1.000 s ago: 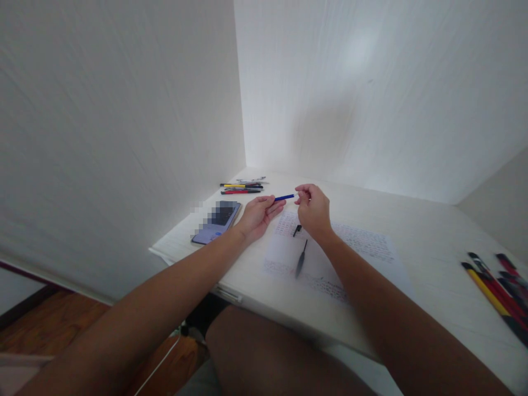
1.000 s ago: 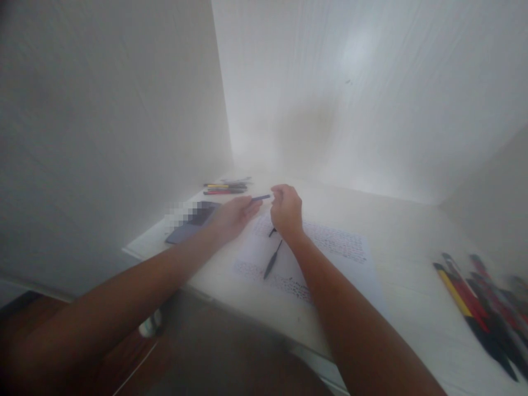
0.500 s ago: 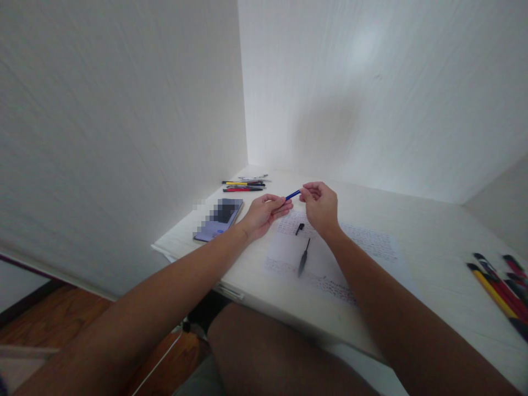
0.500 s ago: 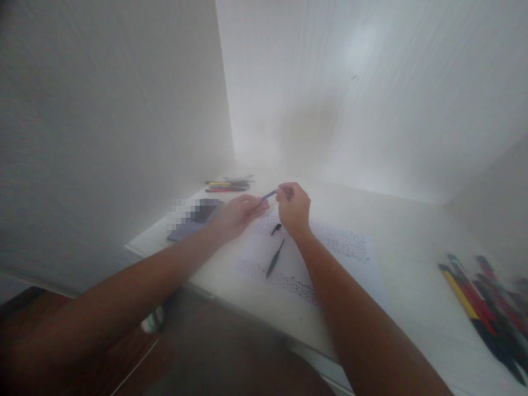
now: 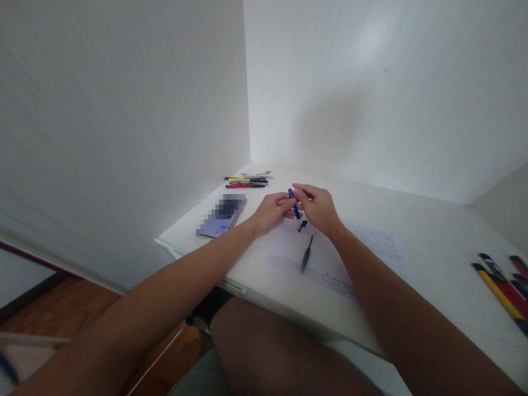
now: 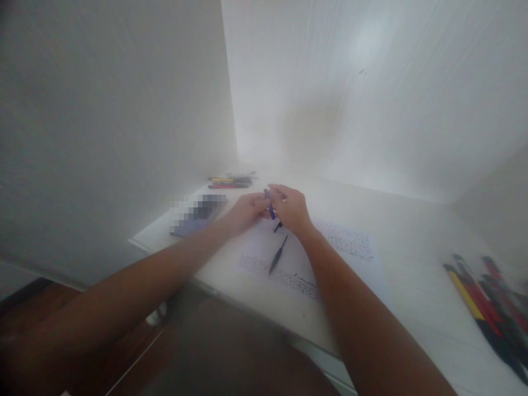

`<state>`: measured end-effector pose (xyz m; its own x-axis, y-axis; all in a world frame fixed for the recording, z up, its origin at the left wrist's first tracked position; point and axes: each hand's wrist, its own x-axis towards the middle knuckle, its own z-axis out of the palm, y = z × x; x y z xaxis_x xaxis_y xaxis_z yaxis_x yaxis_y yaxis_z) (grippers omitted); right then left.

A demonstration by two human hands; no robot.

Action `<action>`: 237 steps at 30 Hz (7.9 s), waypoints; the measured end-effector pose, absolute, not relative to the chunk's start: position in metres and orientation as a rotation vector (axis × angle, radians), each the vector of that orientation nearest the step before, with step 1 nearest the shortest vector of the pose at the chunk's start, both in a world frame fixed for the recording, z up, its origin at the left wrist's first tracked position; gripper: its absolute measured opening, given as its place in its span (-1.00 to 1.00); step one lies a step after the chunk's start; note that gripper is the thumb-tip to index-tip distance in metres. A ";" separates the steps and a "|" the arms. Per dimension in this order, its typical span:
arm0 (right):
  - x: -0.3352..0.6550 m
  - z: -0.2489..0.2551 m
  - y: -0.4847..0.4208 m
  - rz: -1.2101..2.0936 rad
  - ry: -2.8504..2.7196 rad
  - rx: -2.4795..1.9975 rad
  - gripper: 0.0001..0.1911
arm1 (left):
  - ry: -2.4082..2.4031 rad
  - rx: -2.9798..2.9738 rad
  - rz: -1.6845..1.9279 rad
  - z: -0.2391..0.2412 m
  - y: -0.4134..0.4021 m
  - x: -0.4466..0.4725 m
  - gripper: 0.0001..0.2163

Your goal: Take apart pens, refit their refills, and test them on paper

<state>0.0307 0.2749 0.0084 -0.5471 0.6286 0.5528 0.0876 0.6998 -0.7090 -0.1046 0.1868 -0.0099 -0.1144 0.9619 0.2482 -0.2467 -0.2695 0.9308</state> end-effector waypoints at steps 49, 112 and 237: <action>0.051 0.057 0.280 1.077 -1.869 -0.585 -0.82 | 1.115 1.274 1.664 -0.004 0.182 -0.098 -0.88; 0.058 0.048 0.276 1.711 -1.680 -0.499 -0.73 | 0.952 1.570 1.306 -0.015 0.185 -0.101 -0.84; 0.056 0.046 0.280 1.196 -2.234 -0.725 -0.77 | 1.381 1.269 1.581 0.003 0.176 -0.100 -0.78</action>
<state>0.0556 0.2795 0.0462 -0.7327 0.6573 0.1765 0.2174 0.4718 -0.8545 -0.1000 0.1756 0.0027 -0.2979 0.9257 0.2331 0.1066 -0.2104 0.9718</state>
